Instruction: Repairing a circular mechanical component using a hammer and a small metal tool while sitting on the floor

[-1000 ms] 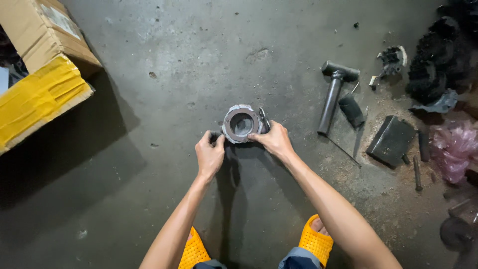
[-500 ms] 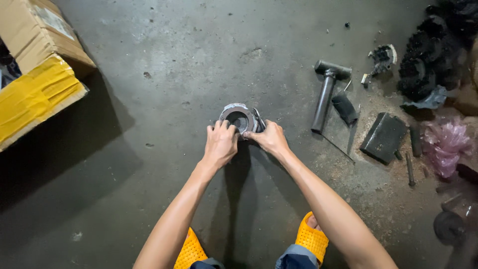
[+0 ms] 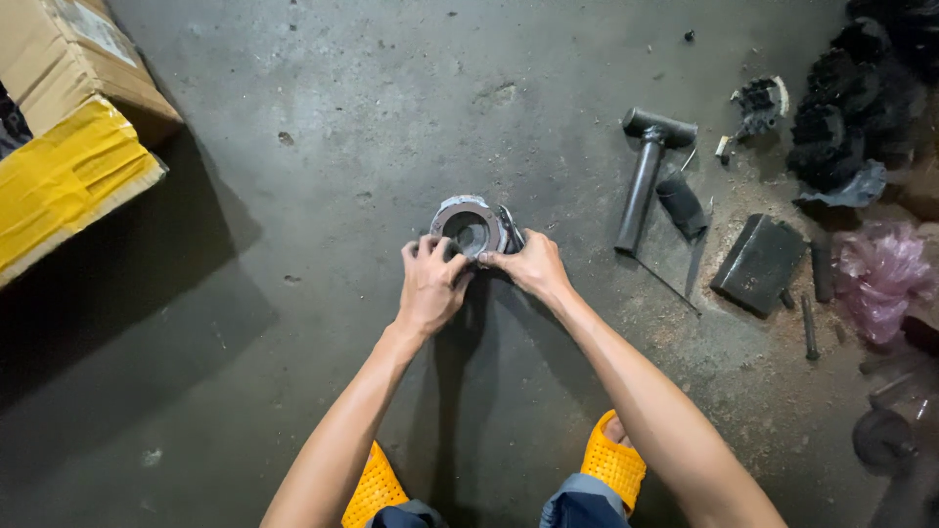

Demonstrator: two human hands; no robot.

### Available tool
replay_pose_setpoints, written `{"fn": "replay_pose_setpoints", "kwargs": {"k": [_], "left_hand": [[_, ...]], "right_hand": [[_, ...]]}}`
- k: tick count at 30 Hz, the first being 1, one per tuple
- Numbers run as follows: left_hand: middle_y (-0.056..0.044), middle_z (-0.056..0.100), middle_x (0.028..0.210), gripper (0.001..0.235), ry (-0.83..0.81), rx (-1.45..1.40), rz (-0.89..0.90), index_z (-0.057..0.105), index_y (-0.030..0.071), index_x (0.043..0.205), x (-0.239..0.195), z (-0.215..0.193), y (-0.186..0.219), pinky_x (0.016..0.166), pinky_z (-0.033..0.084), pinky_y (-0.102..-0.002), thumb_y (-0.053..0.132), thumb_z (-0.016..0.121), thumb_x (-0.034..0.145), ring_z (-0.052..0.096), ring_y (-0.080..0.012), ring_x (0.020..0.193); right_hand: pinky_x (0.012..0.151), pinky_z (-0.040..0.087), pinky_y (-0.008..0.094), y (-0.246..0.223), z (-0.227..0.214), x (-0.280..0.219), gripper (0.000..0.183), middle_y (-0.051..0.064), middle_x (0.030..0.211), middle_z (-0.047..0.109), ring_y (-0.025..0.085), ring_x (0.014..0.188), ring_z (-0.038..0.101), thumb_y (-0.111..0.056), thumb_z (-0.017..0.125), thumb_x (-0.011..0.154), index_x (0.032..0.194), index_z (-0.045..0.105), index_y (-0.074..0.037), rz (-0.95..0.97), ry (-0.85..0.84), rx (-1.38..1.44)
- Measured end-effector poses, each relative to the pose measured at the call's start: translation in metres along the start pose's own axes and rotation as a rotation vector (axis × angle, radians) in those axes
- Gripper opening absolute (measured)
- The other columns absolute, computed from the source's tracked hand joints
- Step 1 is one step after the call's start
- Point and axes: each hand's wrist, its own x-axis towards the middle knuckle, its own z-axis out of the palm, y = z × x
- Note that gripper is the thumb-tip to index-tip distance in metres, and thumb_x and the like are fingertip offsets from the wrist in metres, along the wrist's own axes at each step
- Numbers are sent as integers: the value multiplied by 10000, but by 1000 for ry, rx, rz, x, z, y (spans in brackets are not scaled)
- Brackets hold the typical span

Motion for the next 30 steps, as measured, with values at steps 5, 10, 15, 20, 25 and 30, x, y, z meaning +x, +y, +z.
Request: {"fn": "replay_pose_setpoints", "kwargs": {"k": [5,10,15,20,25,30], "left_hand": [[-14,594,1053,261,69,-43,-37,713,213,941,-8,12,-6,1054,350,-585,234,853,721,533,-288,1150],[-8,625,1063,342,112,-58,-13,701,180,1026,-11,8,-5,1102,328,-604,190,864,726,551,-265,1182],[-41,643,1064,318,155,-163,22,685,131,1048,-12,6,-10,1116,340,-557,148,842,772,551,-265,1280],[-75,647,1129,351,146,-188,13,663,85,1098,-15,8,-12,1126,367,-534,107,829,790,531,-275,1351],[-92,628,1113,317,163,-201,48,636,60,1094,-15,14,-19,1115,387,-529,139,793,830,528,-283,1365],[-103,604,1077,178,163,-142,104,620,40,1098,-15,11,-23,1096,394,-526,125,641,943,535,-274,1355]], "right_hand": [[836,563,561,0,-2,-11,518,289,971,732,451,1052,705,-436,798,801,1056,698,3,-69,45,-47],[789,579,544,-13,-31,-47,344,294,949,742,436,993,731,-263,568,1023,1136,676,44,-193,93,-215],[859,571,555,-42,-43,-62,420,269,1012,764,446,1069,714,-371,558,1005,1075,771,-15,-7,-308,-259],[651,622,514,-25,-36,-21,441,343,842,700,404,728,742,-257,631,1006,1125,565,163,302,-455,68],[622,614,553,-14,-29,12,416,353,805,681,418,699,739,-217,642,1004,1103,527,170,325,-446,40],[583,610,543,-84,-35,-21,350,341,729,686,429,654,746,-188,644,992,1008,592,158,344,-512,-63]]}}
